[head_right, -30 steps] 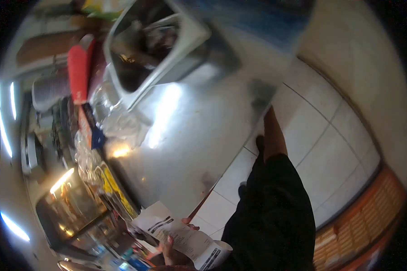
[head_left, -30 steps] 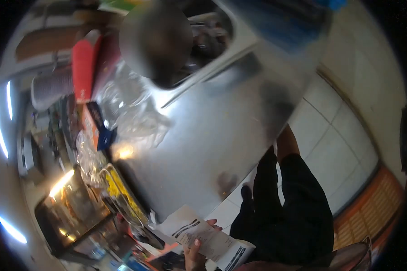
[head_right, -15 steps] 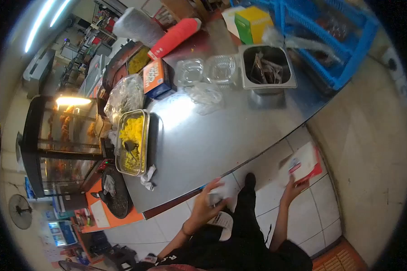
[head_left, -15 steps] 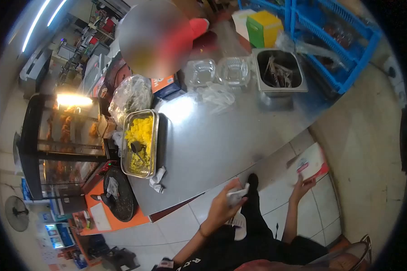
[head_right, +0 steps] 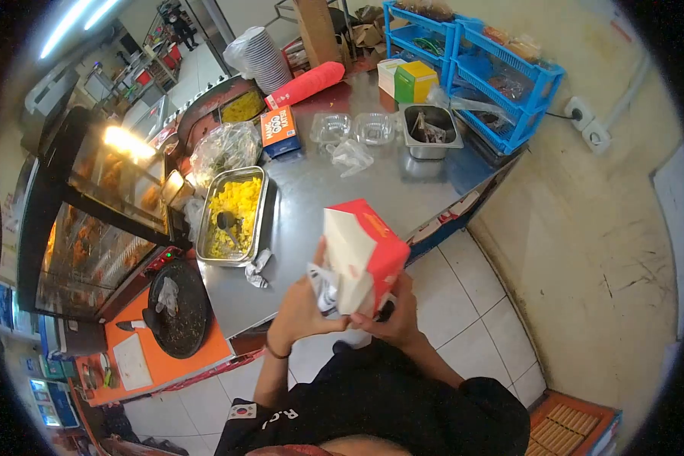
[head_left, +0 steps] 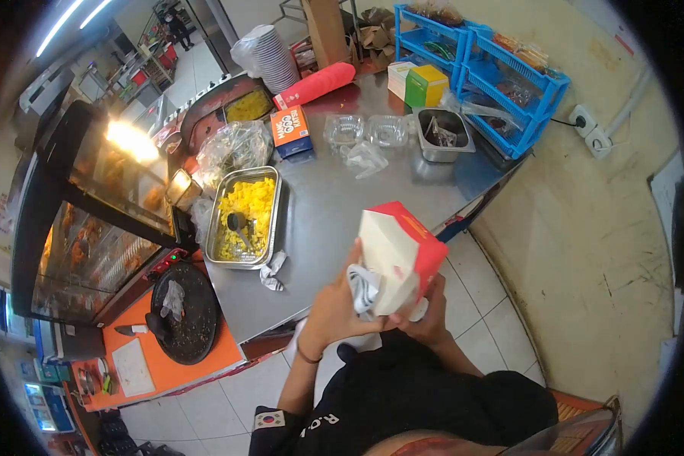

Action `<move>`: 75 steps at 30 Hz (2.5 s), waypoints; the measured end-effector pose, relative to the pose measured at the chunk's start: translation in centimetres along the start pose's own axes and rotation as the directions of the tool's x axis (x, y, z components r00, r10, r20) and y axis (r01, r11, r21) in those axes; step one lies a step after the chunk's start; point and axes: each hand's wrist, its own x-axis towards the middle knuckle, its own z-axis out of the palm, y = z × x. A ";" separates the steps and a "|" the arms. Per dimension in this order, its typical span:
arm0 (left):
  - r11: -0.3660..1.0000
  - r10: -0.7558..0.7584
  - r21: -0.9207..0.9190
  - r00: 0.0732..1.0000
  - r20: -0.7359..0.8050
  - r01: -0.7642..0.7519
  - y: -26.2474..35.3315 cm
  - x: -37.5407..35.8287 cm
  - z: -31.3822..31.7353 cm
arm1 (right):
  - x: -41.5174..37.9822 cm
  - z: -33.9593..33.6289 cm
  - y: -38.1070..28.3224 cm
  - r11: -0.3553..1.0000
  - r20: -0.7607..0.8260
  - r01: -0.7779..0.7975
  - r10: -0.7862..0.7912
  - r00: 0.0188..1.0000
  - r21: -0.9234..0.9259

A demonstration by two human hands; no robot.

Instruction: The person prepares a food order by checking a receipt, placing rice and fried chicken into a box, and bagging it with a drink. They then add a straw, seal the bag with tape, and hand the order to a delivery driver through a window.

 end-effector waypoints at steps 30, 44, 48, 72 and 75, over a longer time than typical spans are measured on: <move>0.830 -0.551 -0.506 0.478 -0.684 0.233 -6.5 4.4 3.0 | 13.8 -1.5 12.2 0.265 0.845 -0.938 0.429 0.320 0.221; 0.473 -0.699 -0.372 0.083 -0.710 0.798 0.3 -5.1 6.2 | 28.9 2.3 24.1 0.852 0.039 0.269 -0.282 0.959 -0.448; 0.737 -0.430 -0.123 0.321 -0.844 0.664 -1.0 -7.2 9.0 | 33.1 4.7 28.7 0.900 0.235 0.003 0.110 0.966 -0.435; 0.196 0.039 -0.475 -0.491 -0.871 0.858 16.5 -52.3 15.9 | -37.4 30.9 -14.8 0.827 0.759 -0.538 -0.243 -0.604 -0.164; 0.177 0.109 -0.530 -0.552 -0.827 0.829 17.4 -60.1 16.2 | -46.4 35.3 -17.1 0.791 0.695 -0.557 -0.251 -0.674 -0.254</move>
